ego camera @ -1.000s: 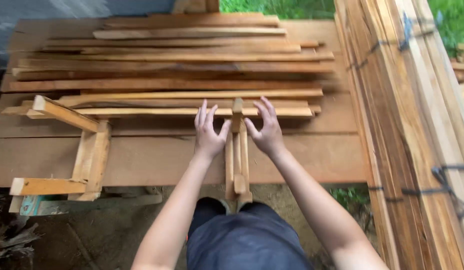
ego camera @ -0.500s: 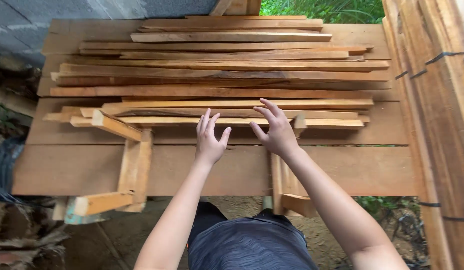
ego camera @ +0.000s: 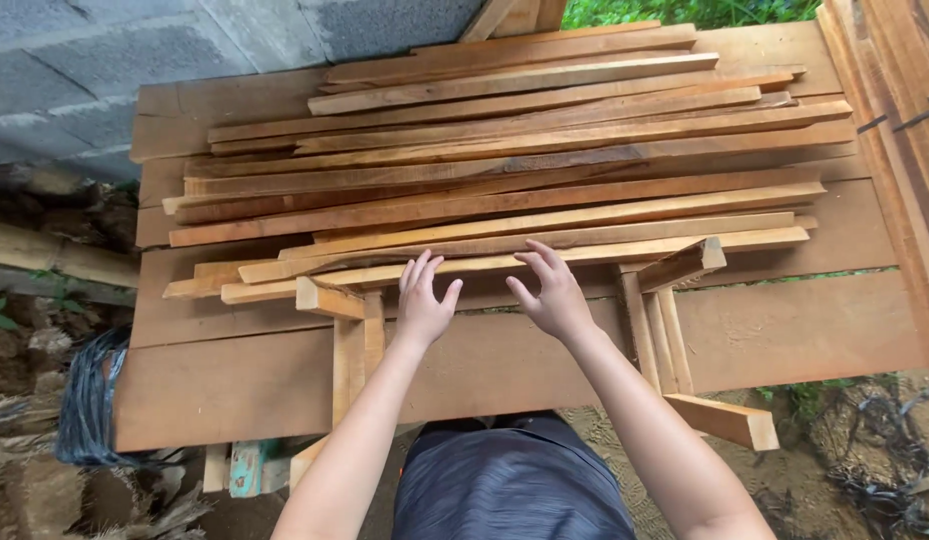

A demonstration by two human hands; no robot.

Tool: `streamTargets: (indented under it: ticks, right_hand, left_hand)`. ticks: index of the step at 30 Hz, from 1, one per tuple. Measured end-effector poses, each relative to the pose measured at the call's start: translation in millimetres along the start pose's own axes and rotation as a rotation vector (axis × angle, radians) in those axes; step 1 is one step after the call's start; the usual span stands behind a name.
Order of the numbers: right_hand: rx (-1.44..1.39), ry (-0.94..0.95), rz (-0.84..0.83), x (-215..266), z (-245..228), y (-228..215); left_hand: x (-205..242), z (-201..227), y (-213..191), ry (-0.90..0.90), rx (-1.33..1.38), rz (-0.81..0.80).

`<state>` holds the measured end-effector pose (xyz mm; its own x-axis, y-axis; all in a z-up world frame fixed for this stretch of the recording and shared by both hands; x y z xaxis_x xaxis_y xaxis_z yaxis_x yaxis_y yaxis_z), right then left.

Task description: Organizing and sorting long strips of wood on a rack.

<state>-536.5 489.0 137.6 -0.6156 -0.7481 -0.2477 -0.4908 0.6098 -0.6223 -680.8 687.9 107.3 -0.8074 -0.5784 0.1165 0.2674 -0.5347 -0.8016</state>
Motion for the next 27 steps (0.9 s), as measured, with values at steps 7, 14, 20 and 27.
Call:
streamTargets:
  ticks: [7,14,20,27]
  right_hand:
    - [0.072,0.148,-0.119,6,68,15]
    - [0.531,0.196,-0.198,-3,139,34]
    - [0.682,0.283,-0.624,-34,162,54]
    - [0.741,0.232,-0.565,-40,197,74]
  left_hand:
    - [-1,-25,44,-0.021,-0.041,-0.073]
    - [-32,-40,50,-0.111,-0.332,-0.208]
    - [-68,-40,51,-0.045,-0.684,-0.338]
    - [-90,-73,75,-0.057,-0.916,-0.278]
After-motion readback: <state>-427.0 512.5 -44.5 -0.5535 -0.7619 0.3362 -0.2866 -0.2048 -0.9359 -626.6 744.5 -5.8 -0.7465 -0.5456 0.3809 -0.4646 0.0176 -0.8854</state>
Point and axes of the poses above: each hand's wrist, its own x-axis away from the middle knuckle, its own y-axis out of the palm, z = x × y, the point moved 6 cm from there along -x, towards the middle knuckle, and after that the axes turned 7 degrees about -z, right-handed, at the moved point
